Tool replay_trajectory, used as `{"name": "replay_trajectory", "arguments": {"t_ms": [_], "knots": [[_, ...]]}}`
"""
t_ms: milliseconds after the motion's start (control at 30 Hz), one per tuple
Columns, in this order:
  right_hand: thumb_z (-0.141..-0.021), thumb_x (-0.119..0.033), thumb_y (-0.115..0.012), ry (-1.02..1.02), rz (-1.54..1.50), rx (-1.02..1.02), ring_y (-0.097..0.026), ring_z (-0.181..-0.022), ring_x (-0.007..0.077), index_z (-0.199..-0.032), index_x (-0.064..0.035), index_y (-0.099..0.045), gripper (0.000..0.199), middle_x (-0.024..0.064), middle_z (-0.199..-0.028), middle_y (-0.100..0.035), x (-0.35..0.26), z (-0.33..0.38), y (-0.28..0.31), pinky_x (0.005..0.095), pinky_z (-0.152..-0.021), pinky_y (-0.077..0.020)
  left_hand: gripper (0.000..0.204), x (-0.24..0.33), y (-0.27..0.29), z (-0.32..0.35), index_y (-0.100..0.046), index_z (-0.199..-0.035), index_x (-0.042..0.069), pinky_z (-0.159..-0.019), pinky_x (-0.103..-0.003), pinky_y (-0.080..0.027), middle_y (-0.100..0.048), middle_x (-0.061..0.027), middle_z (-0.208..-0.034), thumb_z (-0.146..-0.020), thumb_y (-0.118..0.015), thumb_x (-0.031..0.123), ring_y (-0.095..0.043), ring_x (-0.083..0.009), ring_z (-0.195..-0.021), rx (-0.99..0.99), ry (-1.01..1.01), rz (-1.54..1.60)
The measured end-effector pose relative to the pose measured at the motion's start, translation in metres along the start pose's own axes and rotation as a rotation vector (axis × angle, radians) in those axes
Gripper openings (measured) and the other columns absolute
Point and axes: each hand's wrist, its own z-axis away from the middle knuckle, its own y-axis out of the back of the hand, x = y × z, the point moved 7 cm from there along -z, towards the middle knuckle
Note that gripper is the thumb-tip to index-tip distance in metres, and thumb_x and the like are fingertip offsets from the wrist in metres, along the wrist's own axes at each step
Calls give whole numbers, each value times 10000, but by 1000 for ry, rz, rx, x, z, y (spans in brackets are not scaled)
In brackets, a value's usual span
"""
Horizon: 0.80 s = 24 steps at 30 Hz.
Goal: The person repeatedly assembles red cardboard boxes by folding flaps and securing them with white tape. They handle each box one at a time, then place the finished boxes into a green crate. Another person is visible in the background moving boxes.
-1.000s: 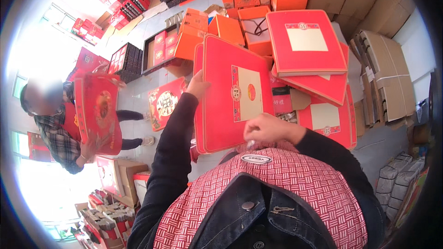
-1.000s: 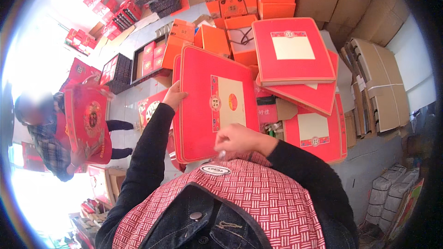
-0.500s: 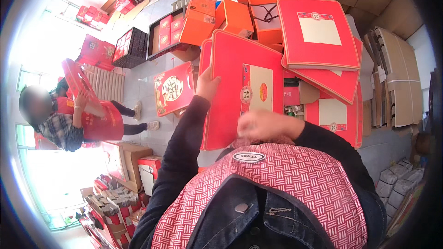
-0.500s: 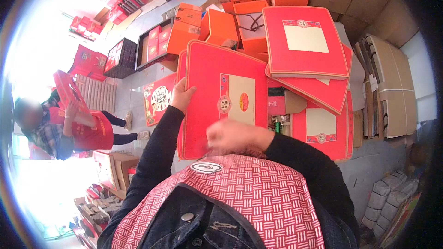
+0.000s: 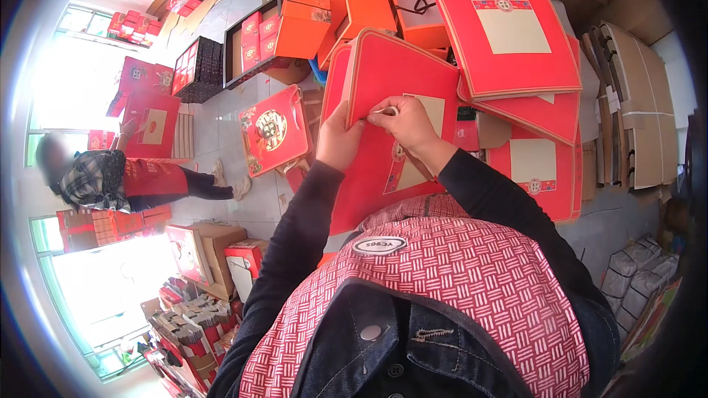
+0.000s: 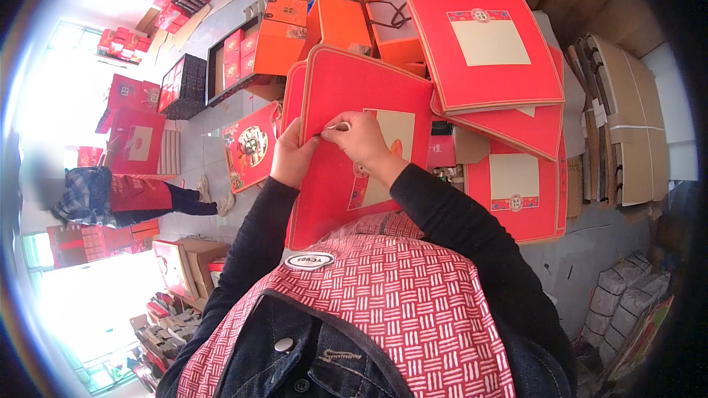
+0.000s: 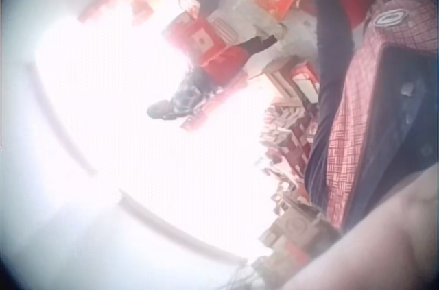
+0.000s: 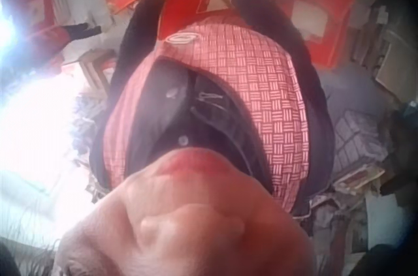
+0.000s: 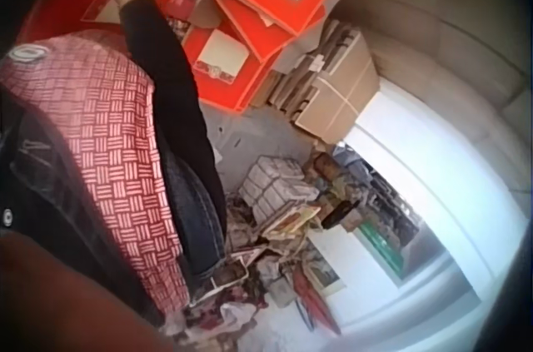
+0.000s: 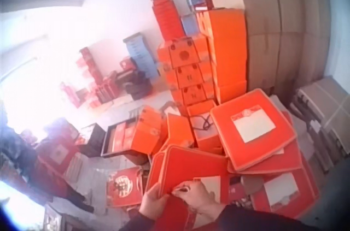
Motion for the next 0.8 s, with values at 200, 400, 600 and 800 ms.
{"name": "replay_trajectory", "arguments": {"t_ms": [200, 400, 600, 800], "knots": [[-809, -59, -609, 16, -26, 156, -514, -546, 64, -835, 15, -607, 79, 24, -672, -584, -10, 8, 10, 204, -502, -408, 273, 9, -6, 3, -540, -1058, -19, -729, -271, -465, -638, -106, -895, -786, -542, -11, -597, -133, -819, 31, 26, -47], [-783, -71, -626, 211, 250, 238, -598, -596, 144, -812, 26, -608, 103, 100, -702, -630, -29, 15, 13, 258, -553, -467, 276, 18, -10, 3, -532, -1057, -23, -734, -306, -468, -630, -158, -891, -783, -541, 9, -620, -210, -832, 49, -51, -133], [-754, -74, -639, 311, 423, 291, -644, -687, 216, -796, 25, -610, 112, 156, -743, -641, -50, 19, 17, 291, -620, -489, 254, 28, -15, 5, -522, -1023, -27, -685, -344, -469, -596, -224, -844, -776, -542, 30, -619, -308, -825, 70, -79, -308], [-738, -52, -628, 442, 518, 289, -620, -683, 280, -780, 14, -586, 89, 156, -731, -614, -63, 24, 12, 326, -610, -479, 251, 35, -18, 8, -523, -1017, -12, -632, -404, -464, -580, -252, -804, -770, -537, 35, -589, -402, -779, 89, -59, -350]]}}
